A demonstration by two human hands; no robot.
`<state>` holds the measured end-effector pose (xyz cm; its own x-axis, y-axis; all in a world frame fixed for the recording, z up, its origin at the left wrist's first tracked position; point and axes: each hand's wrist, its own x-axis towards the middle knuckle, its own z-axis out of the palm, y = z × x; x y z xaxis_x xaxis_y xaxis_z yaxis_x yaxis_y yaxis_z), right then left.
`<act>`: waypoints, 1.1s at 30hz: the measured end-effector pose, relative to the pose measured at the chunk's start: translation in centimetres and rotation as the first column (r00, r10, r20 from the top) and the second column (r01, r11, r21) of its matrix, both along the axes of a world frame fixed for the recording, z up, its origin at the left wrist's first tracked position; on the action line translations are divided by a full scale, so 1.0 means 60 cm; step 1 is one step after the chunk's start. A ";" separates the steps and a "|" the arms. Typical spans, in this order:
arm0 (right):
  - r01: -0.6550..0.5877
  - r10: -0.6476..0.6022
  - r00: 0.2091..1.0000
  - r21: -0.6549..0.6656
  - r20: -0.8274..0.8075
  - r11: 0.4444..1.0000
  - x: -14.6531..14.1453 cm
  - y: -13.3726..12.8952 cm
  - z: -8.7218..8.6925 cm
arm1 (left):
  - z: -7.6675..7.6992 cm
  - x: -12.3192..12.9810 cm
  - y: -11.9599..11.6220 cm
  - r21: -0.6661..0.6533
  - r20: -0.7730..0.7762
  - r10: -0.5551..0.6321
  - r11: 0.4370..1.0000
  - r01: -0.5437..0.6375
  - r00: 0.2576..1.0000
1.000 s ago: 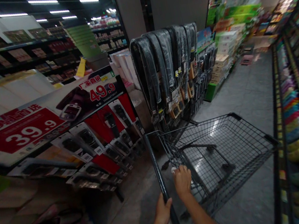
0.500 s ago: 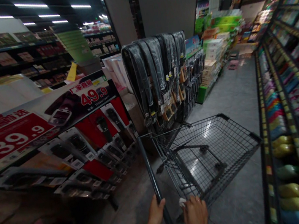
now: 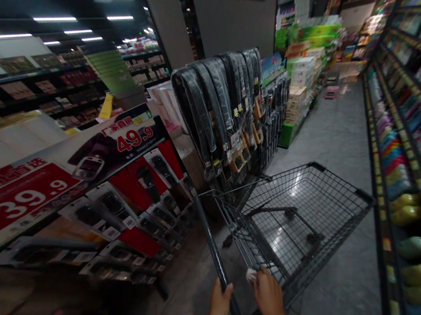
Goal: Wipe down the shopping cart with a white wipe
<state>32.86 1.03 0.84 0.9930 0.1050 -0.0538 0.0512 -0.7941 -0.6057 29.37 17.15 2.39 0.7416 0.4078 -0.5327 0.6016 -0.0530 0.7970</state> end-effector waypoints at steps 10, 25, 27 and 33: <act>0.011 0.033 0.987 0.272 -0.157 0.962 -0.009 -0.106 -0.016 | -0.004 0.000 0.002 -0.014 0.018 0.025 1.000 -0.024 1.000; 0.039 0.032 0.983 0.373 -0.183 0.927 -0.024 -0.078 -0.045 | -0.016 -0.001 0.002 0.004 0.032 0.057 0.998 -0.057 0.998; 0.030 0.034 0.985 0.357 -0.171 0.934 -0.013 -0.065 -0.047 | -0.018 0.000 0.003 0.005 0.034 0.067 0.998 -0.067 0.997; -0.155 0.194 0.977 0.321 -0.093 0.934 -0.017 -0.050 -0.034 | -0.024 0.001 0.004 -0.005 0.035 0.114 0.993 -0.114 0.993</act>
<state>31.86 -2.00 -1.19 0.9454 0.3071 -0.1091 0.0832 -0.5511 -0.8303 29.46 17.42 0.92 0.7087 0.4893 -0.5082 0.5748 0.0173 0.8181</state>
